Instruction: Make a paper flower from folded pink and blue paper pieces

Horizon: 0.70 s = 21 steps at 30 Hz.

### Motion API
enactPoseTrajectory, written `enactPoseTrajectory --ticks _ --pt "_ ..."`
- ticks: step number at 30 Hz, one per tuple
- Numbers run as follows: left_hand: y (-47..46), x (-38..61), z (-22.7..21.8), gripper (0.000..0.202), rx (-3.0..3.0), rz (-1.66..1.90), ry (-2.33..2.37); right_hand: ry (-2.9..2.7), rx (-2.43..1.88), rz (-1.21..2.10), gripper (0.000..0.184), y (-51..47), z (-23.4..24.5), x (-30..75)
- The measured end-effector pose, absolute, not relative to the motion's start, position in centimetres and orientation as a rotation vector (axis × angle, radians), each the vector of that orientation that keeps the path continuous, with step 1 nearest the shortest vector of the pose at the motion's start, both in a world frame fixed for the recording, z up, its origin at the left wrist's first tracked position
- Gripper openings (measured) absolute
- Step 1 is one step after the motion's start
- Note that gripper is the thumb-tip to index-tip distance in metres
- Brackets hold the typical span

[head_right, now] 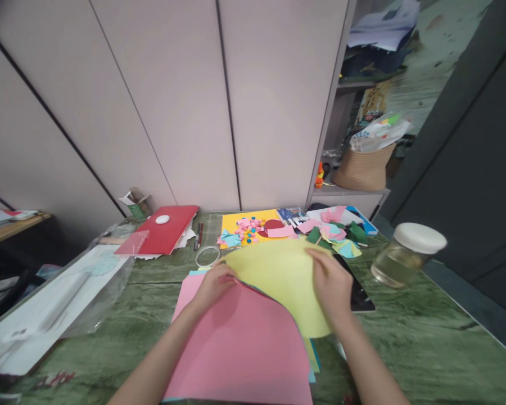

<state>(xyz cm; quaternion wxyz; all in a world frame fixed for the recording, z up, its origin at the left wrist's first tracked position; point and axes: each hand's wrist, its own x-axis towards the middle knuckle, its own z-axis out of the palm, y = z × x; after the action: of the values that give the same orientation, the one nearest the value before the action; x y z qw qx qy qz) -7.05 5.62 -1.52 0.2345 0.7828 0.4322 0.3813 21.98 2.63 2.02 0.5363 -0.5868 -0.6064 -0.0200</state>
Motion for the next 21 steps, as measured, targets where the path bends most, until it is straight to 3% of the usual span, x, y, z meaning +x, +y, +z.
enactPoseTrajectory --ticks 8,15,21 --pt "6.6 -5.4 -1.8 0.012 2.12 0.83 1.333 -0.724 -1.239 -0.08 0.039 3.1 3.9 24.1" --pt "10.0 -3.7 -1.5 0.016 2.051 0.643 1.355 -0.586 -0.947 0.409 0.05 4.4 2.3 24.8" --pt "11.6 -1.9 -2.0 0.031 1.889 0.731 1.324 -0.541 -1.06 0.872 0.052 5.1 0.5 25.7"
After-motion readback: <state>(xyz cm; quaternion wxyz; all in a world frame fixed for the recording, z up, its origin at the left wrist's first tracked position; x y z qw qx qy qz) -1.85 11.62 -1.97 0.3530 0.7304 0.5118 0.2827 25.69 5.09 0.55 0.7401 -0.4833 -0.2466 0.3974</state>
